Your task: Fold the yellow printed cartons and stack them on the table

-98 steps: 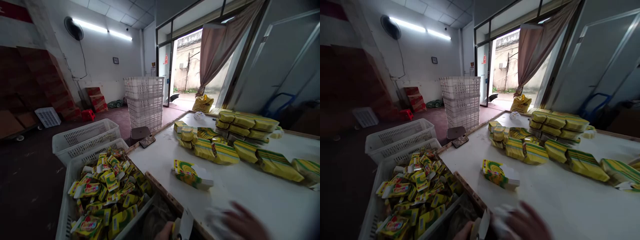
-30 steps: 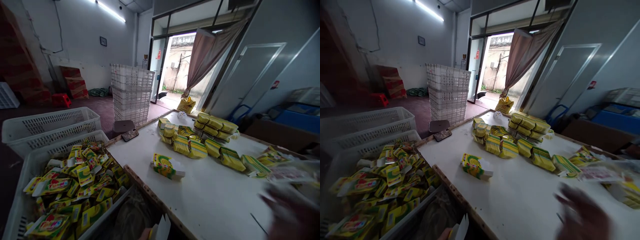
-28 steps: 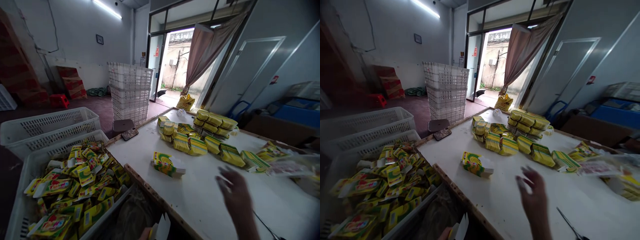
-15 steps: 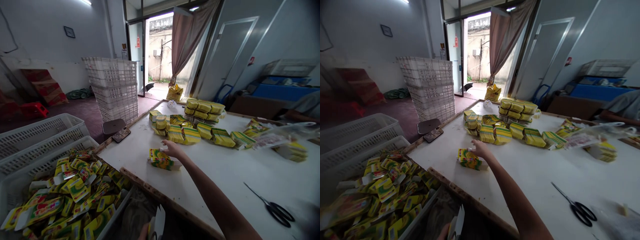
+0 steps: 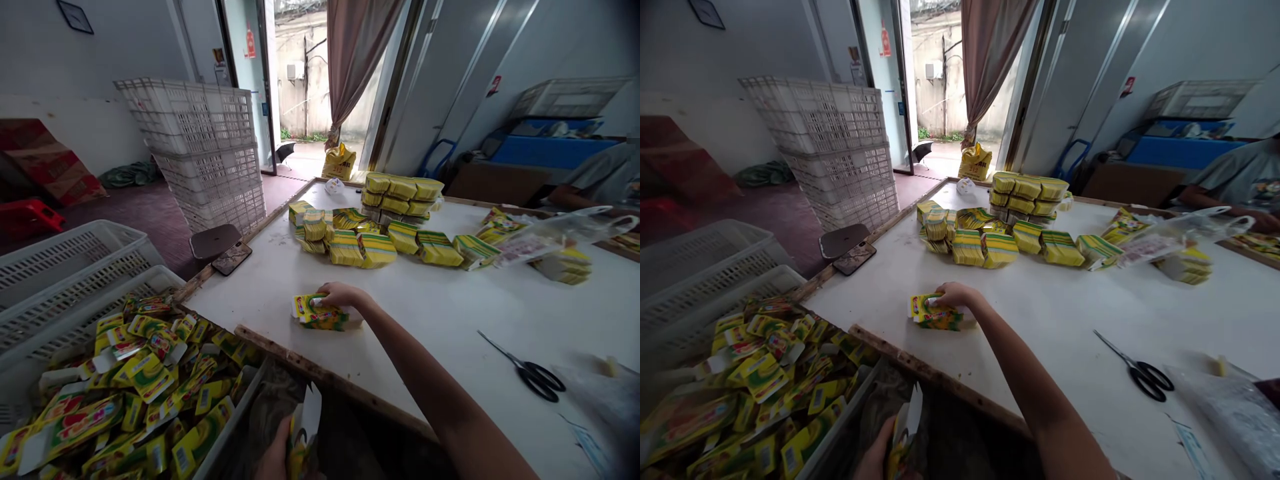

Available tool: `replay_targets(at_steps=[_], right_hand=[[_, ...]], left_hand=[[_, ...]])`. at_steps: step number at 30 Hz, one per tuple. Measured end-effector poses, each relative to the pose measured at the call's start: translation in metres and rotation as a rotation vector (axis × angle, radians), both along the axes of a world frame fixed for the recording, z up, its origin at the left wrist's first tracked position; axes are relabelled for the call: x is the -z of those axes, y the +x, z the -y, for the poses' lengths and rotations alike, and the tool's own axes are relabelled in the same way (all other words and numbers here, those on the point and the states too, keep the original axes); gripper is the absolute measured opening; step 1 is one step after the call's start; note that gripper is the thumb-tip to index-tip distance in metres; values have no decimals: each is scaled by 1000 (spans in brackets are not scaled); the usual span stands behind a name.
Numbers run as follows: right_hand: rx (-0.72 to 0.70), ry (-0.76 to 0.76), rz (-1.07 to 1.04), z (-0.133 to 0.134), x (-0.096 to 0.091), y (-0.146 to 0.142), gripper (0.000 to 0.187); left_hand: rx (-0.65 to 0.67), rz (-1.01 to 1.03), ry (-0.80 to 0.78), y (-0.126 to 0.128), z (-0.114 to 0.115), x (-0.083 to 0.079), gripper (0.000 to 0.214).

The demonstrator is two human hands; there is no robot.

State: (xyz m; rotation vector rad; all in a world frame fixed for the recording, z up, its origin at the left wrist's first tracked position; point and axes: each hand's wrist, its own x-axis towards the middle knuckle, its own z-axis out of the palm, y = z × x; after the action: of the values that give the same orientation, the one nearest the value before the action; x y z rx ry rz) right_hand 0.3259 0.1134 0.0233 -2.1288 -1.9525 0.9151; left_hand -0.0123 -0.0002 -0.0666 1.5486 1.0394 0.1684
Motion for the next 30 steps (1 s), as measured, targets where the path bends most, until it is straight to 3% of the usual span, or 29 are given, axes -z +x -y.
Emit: replay_targets(at_steps=[4,8,12,15,17,19,23,27,30], right_hand=[[-46,66,-21,25,-2,-21,52],[-33,179,-27,40,-4,-33,45],[124,466,-15,62,-22,-39,51],[309,792,-176,97,-35,-56,32],[402,906,-378,125,-34,-78,22],[436,834,-564,150,-24,-106,24],[390,548,-943,181,7,-163,47],[361,450,-1092,182,20,-191,48],[403,338,-1335,178,22,-198,52]], left_hand=[[46,95,-3,5,5,-4,82],[-32,90,68,3,12,-3,93],[-118,99,165,0,19,-4,91],[-181,99,224,-1,20,-16,85],[-212,95,290,-1,18,-27,84],[-207,84,337,1,15,-37,86],[-142,114,423,4,16,-48,80],[-61,114,560,5,22,-47,70],[-66,90,639,1,24,-48,63]])
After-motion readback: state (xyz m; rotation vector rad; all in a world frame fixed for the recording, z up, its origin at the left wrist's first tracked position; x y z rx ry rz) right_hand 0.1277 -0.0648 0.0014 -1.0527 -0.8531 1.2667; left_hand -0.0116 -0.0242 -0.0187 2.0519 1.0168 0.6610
